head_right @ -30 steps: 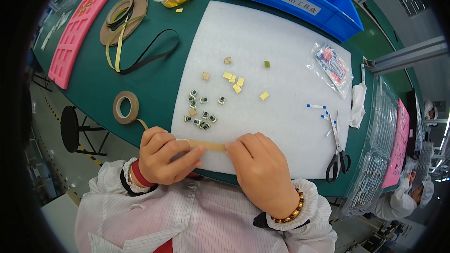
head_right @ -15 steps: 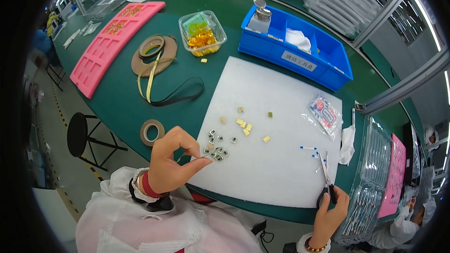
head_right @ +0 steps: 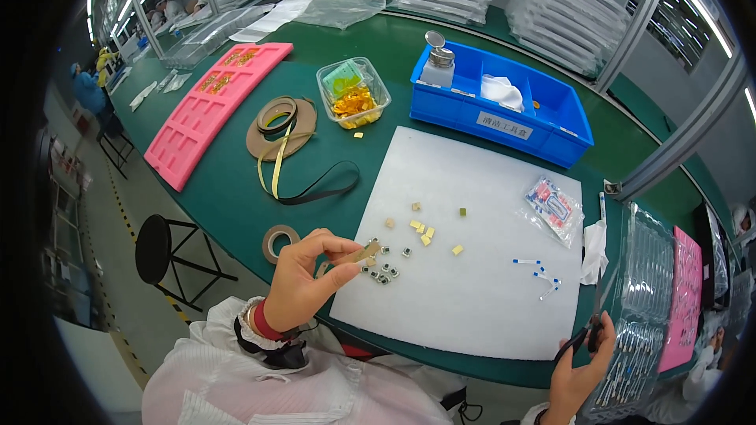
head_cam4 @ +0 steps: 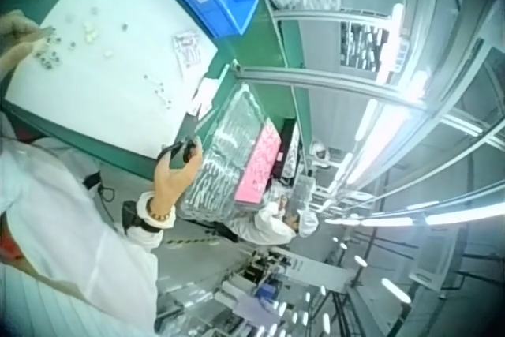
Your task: The person cuts a piece of tape with shears, places a small electronic component onto the adhesive, and cuts the tape again to isolate it. After repeating this process, the person wipes the blades of the shears with a cloth.
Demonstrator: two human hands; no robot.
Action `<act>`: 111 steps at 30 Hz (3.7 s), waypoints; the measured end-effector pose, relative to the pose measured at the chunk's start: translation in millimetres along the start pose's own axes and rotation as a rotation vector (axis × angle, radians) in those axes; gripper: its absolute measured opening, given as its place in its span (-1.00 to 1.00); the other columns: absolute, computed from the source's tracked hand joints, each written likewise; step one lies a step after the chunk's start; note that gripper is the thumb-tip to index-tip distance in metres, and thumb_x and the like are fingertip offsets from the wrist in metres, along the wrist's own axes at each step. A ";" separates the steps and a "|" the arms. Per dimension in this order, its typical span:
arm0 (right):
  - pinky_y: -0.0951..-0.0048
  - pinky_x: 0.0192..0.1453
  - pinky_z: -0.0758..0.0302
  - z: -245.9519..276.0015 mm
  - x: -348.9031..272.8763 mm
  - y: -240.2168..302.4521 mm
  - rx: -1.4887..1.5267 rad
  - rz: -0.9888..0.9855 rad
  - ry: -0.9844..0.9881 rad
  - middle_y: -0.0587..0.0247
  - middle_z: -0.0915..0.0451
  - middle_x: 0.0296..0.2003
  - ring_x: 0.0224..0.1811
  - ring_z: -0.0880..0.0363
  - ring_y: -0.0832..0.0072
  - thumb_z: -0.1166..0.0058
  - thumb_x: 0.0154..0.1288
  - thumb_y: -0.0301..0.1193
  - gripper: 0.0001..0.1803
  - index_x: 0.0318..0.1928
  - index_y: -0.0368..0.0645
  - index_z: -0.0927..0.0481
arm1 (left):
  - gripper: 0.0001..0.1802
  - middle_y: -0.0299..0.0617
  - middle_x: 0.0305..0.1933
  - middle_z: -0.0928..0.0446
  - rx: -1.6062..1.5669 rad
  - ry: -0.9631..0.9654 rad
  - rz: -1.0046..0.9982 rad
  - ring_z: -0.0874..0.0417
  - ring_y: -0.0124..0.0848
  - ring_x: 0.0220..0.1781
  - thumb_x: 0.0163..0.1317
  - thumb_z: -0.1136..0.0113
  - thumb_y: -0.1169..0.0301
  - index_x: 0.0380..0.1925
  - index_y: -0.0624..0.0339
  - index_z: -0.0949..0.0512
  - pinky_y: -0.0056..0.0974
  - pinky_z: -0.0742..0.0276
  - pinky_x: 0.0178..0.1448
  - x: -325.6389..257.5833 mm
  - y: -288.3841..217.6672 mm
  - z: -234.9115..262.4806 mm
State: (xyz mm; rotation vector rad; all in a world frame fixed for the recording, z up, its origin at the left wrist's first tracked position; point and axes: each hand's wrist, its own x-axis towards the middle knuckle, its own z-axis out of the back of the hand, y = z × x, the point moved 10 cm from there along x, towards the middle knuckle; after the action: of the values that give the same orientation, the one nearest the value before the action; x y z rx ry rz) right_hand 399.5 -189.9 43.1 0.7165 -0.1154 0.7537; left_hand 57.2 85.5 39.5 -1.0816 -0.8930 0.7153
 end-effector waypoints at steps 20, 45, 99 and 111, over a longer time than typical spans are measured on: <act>0.51 -0.25 -0.48 -142.4 -54.1 207.1 0.621 0.338 0.835 0.33 -0.51 -0.44 -0.40 -0.46 0.54 -0.69 0.01 -0.28 -0.30 0.09 -0.27 -0.58 | -0.96 -0.29 -0.19 -0.65 -0.232 0.062 0.217 -0.53 -0.56 -0.11 0.35 -0.33 0.59 -0.24 0.31 -0.65 -0.39 -0.42 0.03 -12.6 26.6 -10.8; 0.56 -0.43 -0.41 -150.4 -58.3 203.6 0.614 0.336 0.792 0.38 -0.51 -0.52 -0.55 -0.43 0.61 -0.64 0.09 -0.28 -0.37 0.13 -0.17 -0.62 | -0.89 -0.34 -0.31 -0.66 -0.272 0.031 0.155 -0.52 -0.61 -0.26 0.35 -0.40 0.50 -0.23 0.34 -0.70 -0.43 -0.39 -0.15 -12.0 27.5 -9.4; 0.06 0.30 -0.16 -108.8 -46.9 202.0 -0.339 0.723 0.289 0.18 -0.47 0.05 0.18 -0.38 0.23 -0.57 -0.13 -0.44 -0.07 0.40 0.00 -0.57 | -0.21 -0.11 0.03 -0.52 0.586 -0.138 -0.285 -0.49 -0.14 0.05 0.02 -0.56 0.47 0.34 0.16 -0.51 -0.09 -0.34 0.17 -12.3 -20.0 -23.0; 0.07 0.28 -0.17 -110.7 -48.9 207.0 -0.325 0.765 0.253 0.19 -0.47 0.02 0.17 -0.38 0.24 -0.58 -0.12 -0.43 -0.12 0.35 0.01 -0.60 | -0.24 -0.11 -0.02 -0.50 0.624 -0.134 -0.260 -0.49 -0.16 0.02 0.05 -0.55 0.44 0.32 0.18 -0.52 -0.10 -0.33 0.13 -11.2 -13.5 -27.3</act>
State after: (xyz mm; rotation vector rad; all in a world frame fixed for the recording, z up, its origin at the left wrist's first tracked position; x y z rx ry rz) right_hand 210.0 -43.6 56.7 0.2425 -0.2824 1.5088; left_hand 76.9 60.1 43.9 -0.3603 -0.8236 0.7807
